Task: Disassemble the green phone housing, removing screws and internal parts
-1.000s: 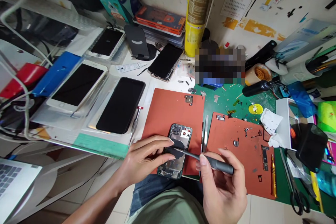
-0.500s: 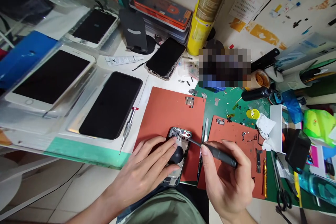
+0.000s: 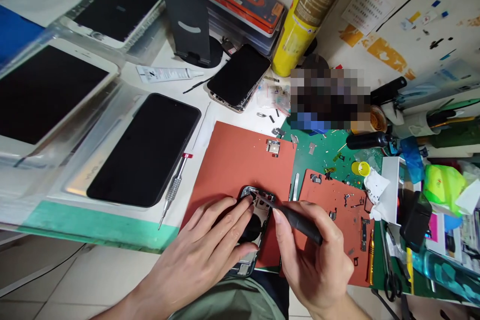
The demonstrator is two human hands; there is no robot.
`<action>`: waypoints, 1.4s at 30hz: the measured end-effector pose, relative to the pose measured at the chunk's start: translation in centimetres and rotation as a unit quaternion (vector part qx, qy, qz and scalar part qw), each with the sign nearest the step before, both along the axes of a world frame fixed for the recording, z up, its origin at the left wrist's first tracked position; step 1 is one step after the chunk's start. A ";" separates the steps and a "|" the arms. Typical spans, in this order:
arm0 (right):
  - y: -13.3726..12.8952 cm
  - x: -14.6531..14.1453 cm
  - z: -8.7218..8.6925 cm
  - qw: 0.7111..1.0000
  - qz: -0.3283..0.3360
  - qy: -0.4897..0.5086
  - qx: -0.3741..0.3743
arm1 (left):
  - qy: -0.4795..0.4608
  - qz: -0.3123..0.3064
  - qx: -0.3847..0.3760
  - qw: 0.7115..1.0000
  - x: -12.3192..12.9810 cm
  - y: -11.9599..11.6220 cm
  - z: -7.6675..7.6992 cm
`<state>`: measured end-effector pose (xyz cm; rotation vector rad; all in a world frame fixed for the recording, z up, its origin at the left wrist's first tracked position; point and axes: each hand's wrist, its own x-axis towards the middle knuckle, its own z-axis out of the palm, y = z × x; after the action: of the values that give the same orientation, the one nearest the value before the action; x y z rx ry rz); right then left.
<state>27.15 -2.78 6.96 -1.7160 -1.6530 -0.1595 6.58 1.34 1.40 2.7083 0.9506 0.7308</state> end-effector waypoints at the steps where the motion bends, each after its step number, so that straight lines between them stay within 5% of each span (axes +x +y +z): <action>1: 0.1 0.0 0.0 1.000 0.002 0.000 -0.004 | 0.000 0.001 0.002 1.000 0.0 0.0 0.0; 21: 0.7 -0.4 0.6 0.999 0.001 -0.013 -0.044 | 0.000 0.010 0.004 1.000 -0.2 -0.4 0.1; 25: 1.7 -0.6 1.9 0.993 0.052 0.018 -0.105 | -0.004 0.008 -0.004 1.000 -0.2 -0.4 -0.2; 28: 2.5 -0.5 3.0 0.982 0.111 -0.051 -0.142 | -0.002 -0.002 -0.011 1.000 -0.3 -0.6 -0.4; 33: 4.2 -0.3 4.3 0.951 0.224 -0.198 -0.085 | 0.010 -0.007 -0.009 1.000 -0.4 -0.5 -0.2; 42: 6.2 -0.5 5.3 0.942 0.251 -0.203 -0.090 | 0.002 -0.007 -0.004 1.000 -0.3 -0.5 -0.3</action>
<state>26.69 3.46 12.24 -1.3873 -2.4251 -0.1236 6.28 0.88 1.10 2.7066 0.9329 0.7181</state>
